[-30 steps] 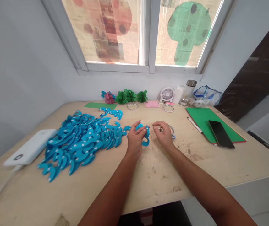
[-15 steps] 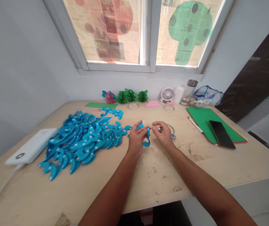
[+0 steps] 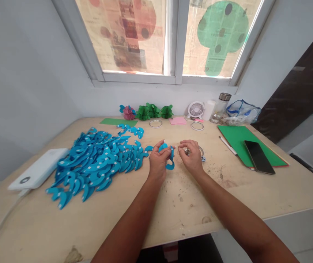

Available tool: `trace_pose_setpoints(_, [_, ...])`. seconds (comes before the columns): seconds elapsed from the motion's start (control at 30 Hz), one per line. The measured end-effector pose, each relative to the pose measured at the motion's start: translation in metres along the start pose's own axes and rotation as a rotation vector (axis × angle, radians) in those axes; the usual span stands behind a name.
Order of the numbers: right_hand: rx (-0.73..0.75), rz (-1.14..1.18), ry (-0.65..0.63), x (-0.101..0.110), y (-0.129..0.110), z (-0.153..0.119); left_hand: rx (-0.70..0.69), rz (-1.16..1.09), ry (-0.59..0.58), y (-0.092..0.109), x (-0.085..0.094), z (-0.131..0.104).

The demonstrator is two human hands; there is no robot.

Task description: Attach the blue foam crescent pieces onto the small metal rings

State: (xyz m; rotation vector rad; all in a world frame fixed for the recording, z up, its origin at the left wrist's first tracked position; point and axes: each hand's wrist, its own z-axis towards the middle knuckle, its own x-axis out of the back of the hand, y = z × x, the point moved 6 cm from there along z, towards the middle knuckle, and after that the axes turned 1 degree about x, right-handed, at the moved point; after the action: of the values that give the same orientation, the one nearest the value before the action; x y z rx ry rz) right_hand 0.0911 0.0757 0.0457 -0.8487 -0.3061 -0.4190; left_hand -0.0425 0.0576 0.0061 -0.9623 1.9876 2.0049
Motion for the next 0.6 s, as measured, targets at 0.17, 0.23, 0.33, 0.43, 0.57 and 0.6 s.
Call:
trace_pose_setpoints(0.17, [0.057,-0.137,-0.014,-0.001,-0.005,-0.002,-0.05,0.061,0.038,0.0,0.001,-0.001])
trace_pose_setpoints(0.23, [0.068,-0.171,-0.014,-0.002,-0.004,-0.003,-0.068,0.09,0.047,0.001,0.0,-0.003])
trace_pose_setpoints(0.33, [0.087,-0.203,-0.013,-0.002,-0.005,-0.003,-0.091,0.127,0.054,0.003,-0.001,-0.007])
trace_pose_setpoints(0.43, [0.106,-0.215,-0.02,-0.003,-0.006,-0.004,-0.129,0.178,0.056,0.006,-0.003,-0.01])
trace_pose_setpoints(0.57, [0.127,-0.235,-0.013,-0.002,-0.007,-0.004,-0.178,0.275,0.05,0.009,-0.005,-0.013])
trace_pose_setpoints(0.6, [0.133,-0.244,-0.011,-0.002,-0.008,-0.004,-0.187,0.288,0.048,0.01,-0.006,-0.013])
